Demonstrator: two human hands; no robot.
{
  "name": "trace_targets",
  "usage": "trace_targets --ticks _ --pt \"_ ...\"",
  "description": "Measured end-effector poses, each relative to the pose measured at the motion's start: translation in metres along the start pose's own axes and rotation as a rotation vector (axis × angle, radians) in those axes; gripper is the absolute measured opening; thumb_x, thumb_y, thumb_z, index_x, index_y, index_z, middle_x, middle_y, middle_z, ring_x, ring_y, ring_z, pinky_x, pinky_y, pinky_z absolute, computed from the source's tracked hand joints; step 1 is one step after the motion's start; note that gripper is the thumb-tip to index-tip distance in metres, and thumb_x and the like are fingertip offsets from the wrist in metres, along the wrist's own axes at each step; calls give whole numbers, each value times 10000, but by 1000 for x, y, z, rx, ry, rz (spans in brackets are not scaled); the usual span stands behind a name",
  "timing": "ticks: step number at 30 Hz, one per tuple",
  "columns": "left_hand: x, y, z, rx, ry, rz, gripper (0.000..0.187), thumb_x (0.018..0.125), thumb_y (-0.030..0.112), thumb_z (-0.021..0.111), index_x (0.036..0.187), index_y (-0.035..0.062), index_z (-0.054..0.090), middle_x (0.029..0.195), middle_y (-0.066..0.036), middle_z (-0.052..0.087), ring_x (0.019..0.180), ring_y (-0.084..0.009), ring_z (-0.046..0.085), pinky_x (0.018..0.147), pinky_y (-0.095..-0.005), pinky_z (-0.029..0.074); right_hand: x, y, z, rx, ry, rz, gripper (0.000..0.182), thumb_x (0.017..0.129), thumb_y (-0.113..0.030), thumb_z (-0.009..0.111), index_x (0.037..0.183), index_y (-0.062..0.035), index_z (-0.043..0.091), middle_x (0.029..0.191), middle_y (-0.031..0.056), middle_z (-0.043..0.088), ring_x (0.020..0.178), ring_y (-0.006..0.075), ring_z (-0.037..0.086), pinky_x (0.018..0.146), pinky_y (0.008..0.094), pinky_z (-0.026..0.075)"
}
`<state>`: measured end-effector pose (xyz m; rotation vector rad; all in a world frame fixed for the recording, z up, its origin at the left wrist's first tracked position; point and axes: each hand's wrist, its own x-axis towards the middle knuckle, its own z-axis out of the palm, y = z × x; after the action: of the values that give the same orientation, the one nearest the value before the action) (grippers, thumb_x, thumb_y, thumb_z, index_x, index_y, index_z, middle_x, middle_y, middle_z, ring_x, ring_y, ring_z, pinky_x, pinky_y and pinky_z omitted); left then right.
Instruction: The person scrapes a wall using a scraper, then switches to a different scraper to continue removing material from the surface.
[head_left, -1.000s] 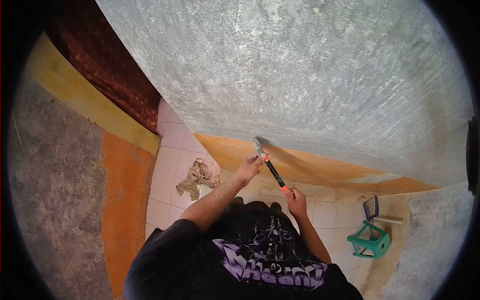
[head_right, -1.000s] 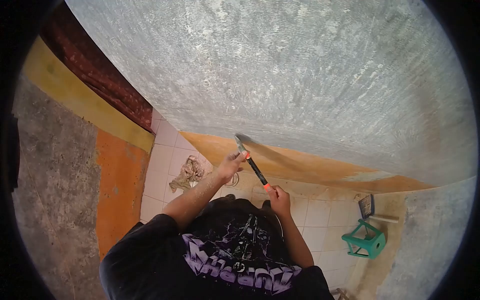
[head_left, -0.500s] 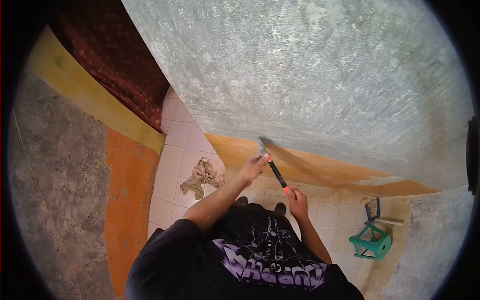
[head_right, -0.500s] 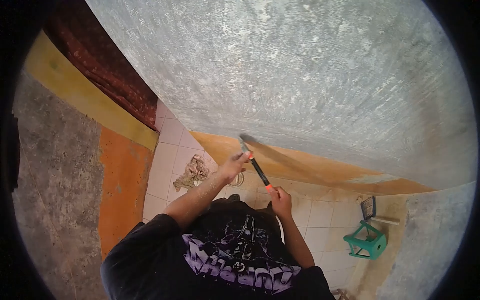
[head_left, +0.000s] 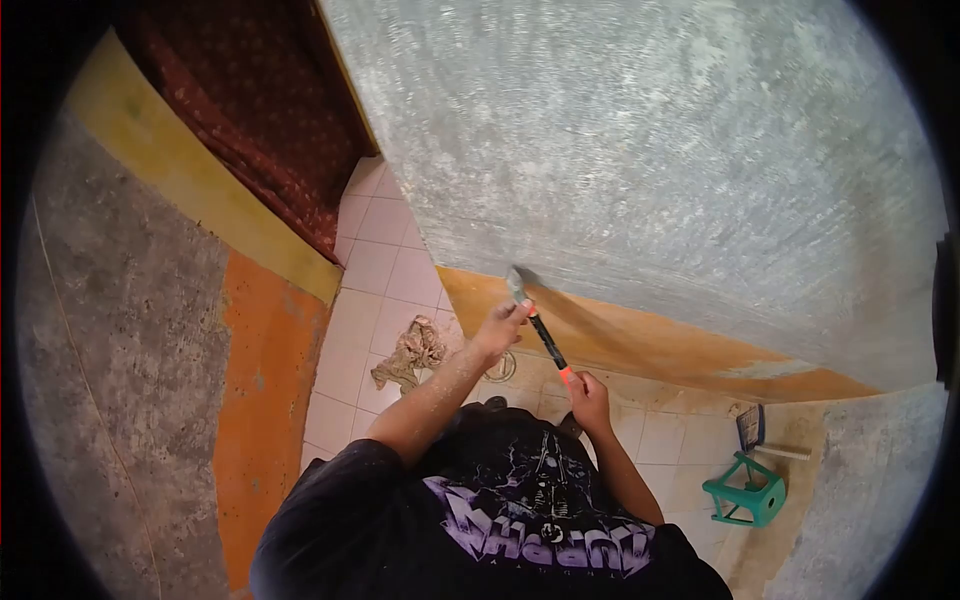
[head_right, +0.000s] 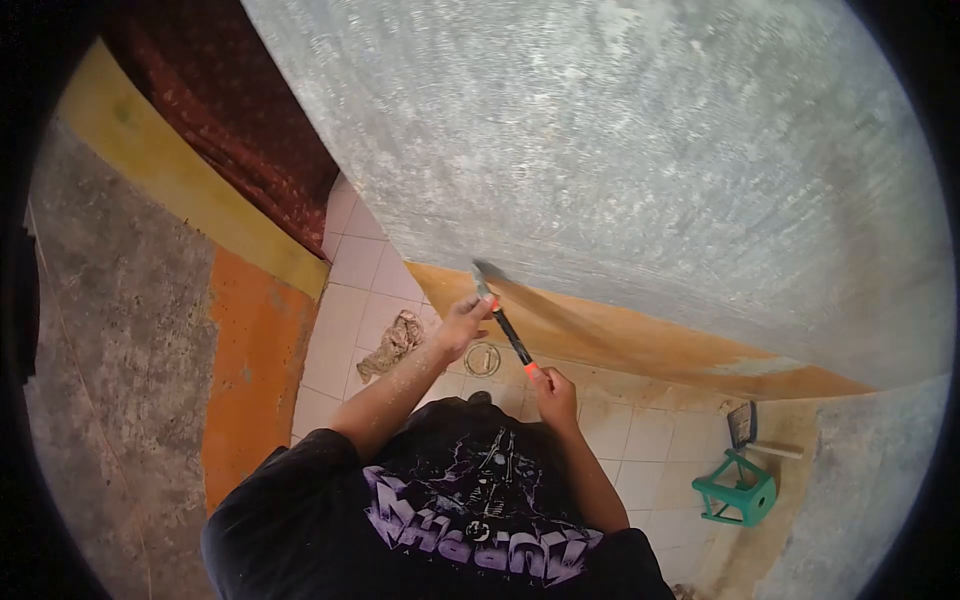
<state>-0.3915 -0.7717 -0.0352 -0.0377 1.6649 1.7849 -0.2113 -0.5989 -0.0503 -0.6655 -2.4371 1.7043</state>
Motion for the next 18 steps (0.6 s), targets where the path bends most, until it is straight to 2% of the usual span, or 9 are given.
trace_targets --ticks 2,6,9,11,18 --pt "0 -2 3 -41 18 -1 418 990 483 511 1224 150 605 1124 7 603 1104 -166 524 891 -452 453 0 5 -3 -25 -11 39 332 948 -314 614 872 6 660 587 44 505 547 89 439 517 299 379" --pt "-2 -5 -26 -152 106 22 418 993 492 497 1236 165 588 1123 4 614 1095 -163 531 890 -456 441 13 -28 17 -127 -42 -79 366 944 -357 619 883 0 667 606 69 557 539 135 498 529 315 407" --pt "-8 1 -58 -198 166 37 366 990 491 493 1175 196 606 1096 38 617 1026 -121 508 837 -396 443 18 -40 47 -159 -77 -85 391 936 -390 623 892 -5 674 623 90 588 548 177 544 541 327 425" --pt "-11 7 -64 -202 171 9 373 998 494 473 1189 199 600 1091 37 620 1030 -122 511 846 -394 436 18 -50 54 -174 -100 -57 405 932 -408 624 894 -8 678 636 102 602 561 198 566 553 332 434" --pt "-2 8 -59 -322 180 14 385 996 517 466 1199 210 579 1017 41 640 985 -119 534 876 -428 411 29 -40 48 -100 -184 -63 401 935 -406 612 889 -9 651 639 101 584 574 190 550 563 345 425"
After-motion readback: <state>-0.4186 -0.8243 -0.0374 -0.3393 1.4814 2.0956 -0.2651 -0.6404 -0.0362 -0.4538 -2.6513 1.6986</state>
